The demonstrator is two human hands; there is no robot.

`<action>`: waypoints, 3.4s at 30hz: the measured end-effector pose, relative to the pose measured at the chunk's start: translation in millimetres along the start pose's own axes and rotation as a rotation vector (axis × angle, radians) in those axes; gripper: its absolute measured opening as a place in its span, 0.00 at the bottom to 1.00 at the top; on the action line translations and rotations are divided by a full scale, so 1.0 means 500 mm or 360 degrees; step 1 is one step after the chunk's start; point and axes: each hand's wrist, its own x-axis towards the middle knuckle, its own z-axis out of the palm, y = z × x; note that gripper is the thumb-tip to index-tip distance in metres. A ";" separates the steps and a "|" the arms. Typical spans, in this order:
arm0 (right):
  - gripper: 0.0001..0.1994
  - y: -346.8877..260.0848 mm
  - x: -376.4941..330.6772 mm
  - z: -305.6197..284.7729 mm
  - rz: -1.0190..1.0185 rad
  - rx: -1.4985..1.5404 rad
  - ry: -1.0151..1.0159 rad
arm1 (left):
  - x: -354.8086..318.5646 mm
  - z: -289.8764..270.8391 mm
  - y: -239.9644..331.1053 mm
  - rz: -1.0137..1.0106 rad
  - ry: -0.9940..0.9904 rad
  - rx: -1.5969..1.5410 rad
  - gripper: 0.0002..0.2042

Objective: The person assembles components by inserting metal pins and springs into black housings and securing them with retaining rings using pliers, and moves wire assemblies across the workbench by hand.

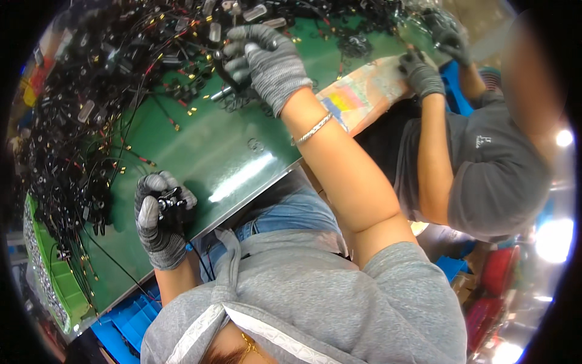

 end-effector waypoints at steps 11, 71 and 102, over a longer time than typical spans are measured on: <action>0.16 0.022 -0.009 -0.002 -0.0235 0.0293 -0.0205 | 0.005 0.015 0.000 0.0032 0.0050 -0.0163 0.14; 0.28 0.004 -0.153 0.065 -0.0490 0.0132 -0.0843 | 0.002 0.038 -0.006 -0.0268 -0.0118 -0.0342 0.29; 0.25 -0.108 -0.112 0.083 0.0066 0.1085 -0.1133 | -0.010 0.034 -0.046 -0.0043 -0.0058 0.0157 0.36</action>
